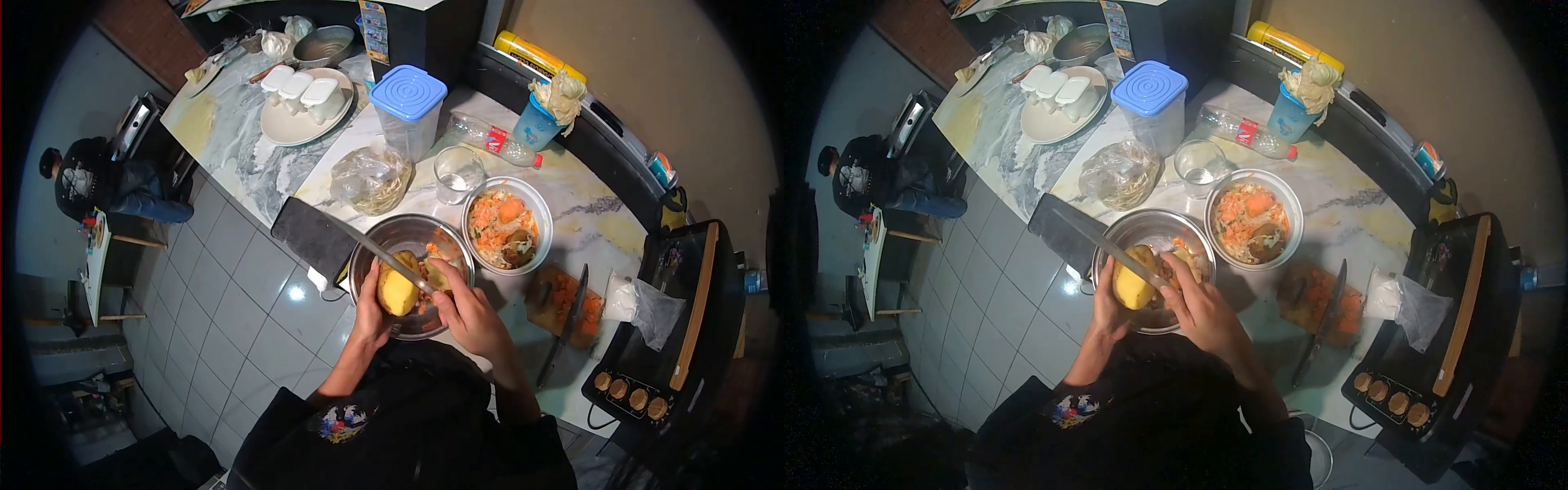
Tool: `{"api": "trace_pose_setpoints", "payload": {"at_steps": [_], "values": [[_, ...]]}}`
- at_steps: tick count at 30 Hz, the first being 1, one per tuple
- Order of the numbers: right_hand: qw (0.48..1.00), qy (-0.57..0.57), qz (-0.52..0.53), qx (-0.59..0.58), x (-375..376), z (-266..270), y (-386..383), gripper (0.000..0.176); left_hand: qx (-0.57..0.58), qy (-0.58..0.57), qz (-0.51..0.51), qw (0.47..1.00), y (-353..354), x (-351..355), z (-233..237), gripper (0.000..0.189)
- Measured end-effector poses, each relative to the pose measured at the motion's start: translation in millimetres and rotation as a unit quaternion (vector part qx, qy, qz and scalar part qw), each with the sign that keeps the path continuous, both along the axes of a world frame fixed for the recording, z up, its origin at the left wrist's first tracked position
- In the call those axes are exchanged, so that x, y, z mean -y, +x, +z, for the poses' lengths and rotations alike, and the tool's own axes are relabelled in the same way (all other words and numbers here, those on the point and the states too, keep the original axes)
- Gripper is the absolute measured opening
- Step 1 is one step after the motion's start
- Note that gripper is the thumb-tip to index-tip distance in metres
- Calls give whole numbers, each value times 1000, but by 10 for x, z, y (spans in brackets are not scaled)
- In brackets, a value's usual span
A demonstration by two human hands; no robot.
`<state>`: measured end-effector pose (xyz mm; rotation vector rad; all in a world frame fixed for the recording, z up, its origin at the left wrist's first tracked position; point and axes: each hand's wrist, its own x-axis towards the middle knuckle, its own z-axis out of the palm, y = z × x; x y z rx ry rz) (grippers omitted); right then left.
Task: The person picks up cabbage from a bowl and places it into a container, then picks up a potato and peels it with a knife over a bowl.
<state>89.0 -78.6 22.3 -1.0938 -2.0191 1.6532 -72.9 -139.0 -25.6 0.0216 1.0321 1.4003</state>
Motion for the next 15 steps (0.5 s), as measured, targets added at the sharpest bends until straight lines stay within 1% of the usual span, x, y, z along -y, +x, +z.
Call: {"api": "trace_pose_setpoints", "payload": {"at_steps": [2, 3, 4, 5, 6, 7, 10, 11, 15], "values": [[993, 114, -13, 16, 81, -33, 2, 45, -1, 3, 2, 1000, 5, 18, -60, 53], [990, 143, -13, -3, 101, -65, 6, 49, -13, 10, 3, 1000, 6, 38, -91, 53], [990, 142, -15, -3, 120, -83, 8, 49, -25, 16, 4, 1000, 9, 51, -107, 54], [981, 192, -8, -5, 141, -97, 8, 52, -25, 14, 2, 1000, 27, 51, -105, 54], [970, 241, 0, -6, 163, -105, 6, 55, -41, 10, 30, 999, 57, 48, -97, 54], [965, 262, 7, 27, 185, -109, 0, 62, -56, 5, 58, 997, 75, 47, -93, 55], [958, 286, 10, 34, 264, -111, 4, 65, -23, 4, 52, 998, 63, 9, -108, 55], [940, 340, -3, 20, 304, -167, 2, 66, 17, 29, 12, 999, 40, 23, -41, 58], [928, 370, 8, 31, 393, -209, 3, 67, 46, 52, -9, 998, 36, 35, -23, 62]]}}
